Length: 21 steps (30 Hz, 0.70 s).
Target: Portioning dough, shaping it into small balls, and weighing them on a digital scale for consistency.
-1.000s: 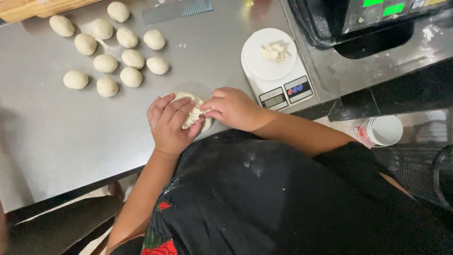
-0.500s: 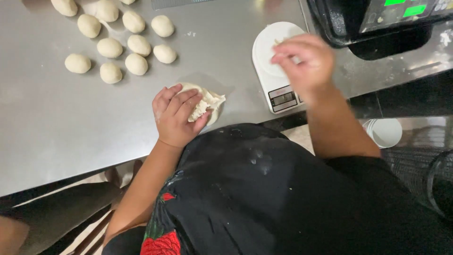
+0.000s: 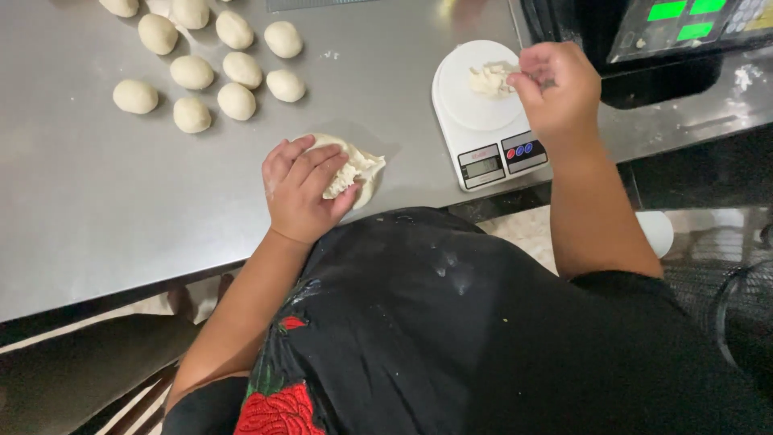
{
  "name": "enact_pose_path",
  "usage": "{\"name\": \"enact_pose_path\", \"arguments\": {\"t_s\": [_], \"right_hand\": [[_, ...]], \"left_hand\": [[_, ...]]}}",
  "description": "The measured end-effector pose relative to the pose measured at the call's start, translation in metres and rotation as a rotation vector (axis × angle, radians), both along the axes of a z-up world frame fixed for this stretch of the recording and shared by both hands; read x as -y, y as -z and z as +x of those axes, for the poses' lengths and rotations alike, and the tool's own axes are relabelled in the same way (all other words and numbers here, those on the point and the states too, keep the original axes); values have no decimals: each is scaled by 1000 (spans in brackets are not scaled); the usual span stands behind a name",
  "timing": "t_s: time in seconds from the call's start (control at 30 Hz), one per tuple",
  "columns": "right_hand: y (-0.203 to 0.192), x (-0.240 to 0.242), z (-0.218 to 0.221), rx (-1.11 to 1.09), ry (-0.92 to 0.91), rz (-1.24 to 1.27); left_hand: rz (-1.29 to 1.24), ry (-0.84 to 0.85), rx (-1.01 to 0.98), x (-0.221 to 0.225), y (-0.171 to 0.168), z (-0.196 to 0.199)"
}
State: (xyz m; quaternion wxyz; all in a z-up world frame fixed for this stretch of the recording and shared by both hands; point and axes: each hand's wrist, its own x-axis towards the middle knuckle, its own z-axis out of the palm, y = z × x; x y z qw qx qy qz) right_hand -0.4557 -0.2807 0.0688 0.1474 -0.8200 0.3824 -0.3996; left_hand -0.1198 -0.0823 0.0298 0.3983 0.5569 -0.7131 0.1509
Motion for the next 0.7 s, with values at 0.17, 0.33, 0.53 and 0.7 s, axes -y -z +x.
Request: {"name": "enact_pose_path", "arguments": {"t_s": [0.17, 0.33, 0.53, 0.7], "right_hand": [[-11, 4, -12, 72, 84, -42], [-30, -12, -15, 13, 82, 2], [-20, -7, -14, -75, -77, -83], [-22, -8, -5, -89, -144, -188]], "left_hand": [[-3, 7, 4, -1, 1, 2], [-4, 18, 4, -1, 2, 2], [-18, 13, 4, -1, 2, 2], [-14, 25, -3, -1, 3, 2]]}}
